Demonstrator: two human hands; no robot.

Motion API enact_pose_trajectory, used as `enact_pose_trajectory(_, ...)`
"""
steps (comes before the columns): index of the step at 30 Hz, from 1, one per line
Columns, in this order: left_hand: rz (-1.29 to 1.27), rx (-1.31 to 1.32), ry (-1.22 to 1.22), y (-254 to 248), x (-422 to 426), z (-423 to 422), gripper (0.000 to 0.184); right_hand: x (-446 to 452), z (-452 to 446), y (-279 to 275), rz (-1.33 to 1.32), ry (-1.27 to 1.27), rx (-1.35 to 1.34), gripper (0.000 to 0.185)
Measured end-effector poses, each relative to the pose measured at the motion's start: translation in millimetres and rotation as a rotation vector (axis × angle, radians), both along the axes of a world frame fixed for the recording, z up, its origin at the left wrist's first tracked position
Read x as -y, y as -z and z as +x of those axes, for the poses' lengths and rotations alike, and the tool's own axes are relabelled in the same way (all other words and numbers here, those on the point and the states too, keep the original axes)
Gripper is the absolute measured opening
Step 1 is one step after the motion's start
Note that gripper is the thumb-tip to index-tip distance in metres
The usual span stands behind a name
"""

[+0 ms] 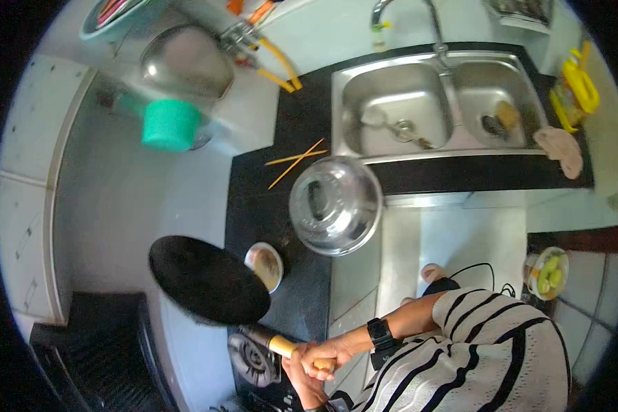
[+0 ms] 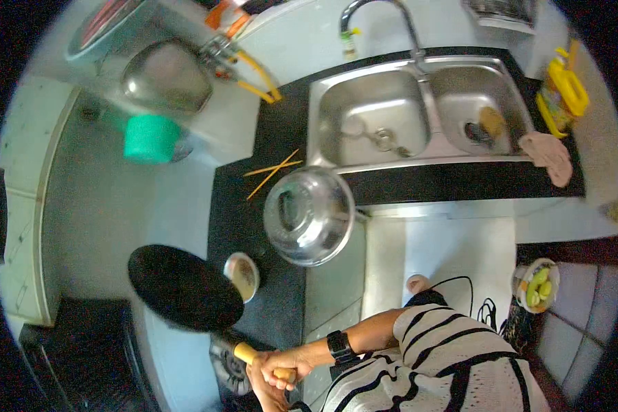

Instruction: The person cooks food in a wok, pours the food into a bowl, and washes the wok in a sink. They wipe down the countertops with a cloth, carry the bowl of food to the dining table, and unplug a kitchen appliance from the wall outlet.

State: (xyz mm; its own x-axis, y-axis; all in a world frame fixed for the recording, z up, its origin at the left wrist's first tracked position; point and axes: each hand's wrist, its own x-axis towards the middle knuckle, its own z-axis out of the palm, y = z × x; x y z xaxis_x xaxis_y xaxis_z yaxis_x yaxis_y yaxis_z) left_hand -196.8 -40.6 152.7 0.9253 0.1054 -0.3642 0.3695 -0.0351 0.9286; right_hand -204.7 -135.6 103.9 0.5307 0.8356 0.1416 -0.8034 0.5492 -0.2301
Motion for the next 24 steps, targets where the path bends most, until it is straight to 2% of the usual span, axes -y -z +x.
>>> enact_pose_trajectory(3, -0.068, -0.048, 0.098, 15.4, -6.5, -4.6, 0.012, 12.0, -11.2, 3.3, -0.052, 0.026, 0.004, 0.013)
enact_pose_trajectory(6, -0.079, 0.006, 0.283, -8.8, 32.8, -5.6, 0.013, 37.0, -21.7, -15.3, -0.186, 0.175, 0.09, 0.015)
enact_pose_trajectory(8, -0.191, -0.02, 0.391, -21.4, 58.5, -9.6, 0.014, 60.2, -34.3, -26.0, -0.28, 0.377, 0.128, 0.017)
enact_pose_trajectory(11, -0.366, -0.077, 0.543, -35.9, 98.5, -17.9, 0.013, 92.7, -55.3, -38.8, -0.387, 0.536, 0.084, 0.012)
enact_pose_trajectory(13, -0.355, -0.192, 0.623, -31.7, 121.4, -16.2, 0.02, 116.4, -68.7, -44.1, -0.443, 0.632, 0.078, 0.01)
enact_pose_trajectory(15, -0.402, -0.336, 0.734, -30.3, 147.0, -16.8, 0.025, 142.3, -80.2, -39.6, -0.712, 0.902, 0.627, 0.013)
enact_pose_trajectory(16, -0.435, -0.439, 0.793, -25.5, 158.7, -14.8, 0.025, 154.2, -85.8, -36.0, -0.726, 0.911, 0.629, 0.013)
enact_pose_trajectory(18, -0.442, -0.517, 0.859, 2.0, 186.9, -9.7, 0.028, 178.0, -90.4, -25.2, -0.979, 1.079, 0.775, 0.009)
enact_pose_trajectory(20, -0.488, -0.585, 0.908, 20.3, 219.4, -5.5, 0.026, 200.7, -86.6, -8.2, -1.033, 1.171, 0.714, 0.009)
enact_pose_trajectory(22, -0.517, -0.624, 0.937, 44.5, 256.3, 6.1, 0.024, 231.8, -79.8, 0.7, -0.858, 1.022, 0.193, 0.013)
enact_pose_trajectory(23, -0.539, -0.66, 0.954, 53.5, 272.9, 10.4, 0.022, 249.5, -76.7, 2.7, -0.626, 0.943, -0.165, 0.017)
enact_pose_trajectory(24, -0.532, -0.667, 0.955, 56.7, 290.0, 13.9, 0.022, 265.1, -72.1, 3.6, -0.62, 0.946, -0.173, 0.017)
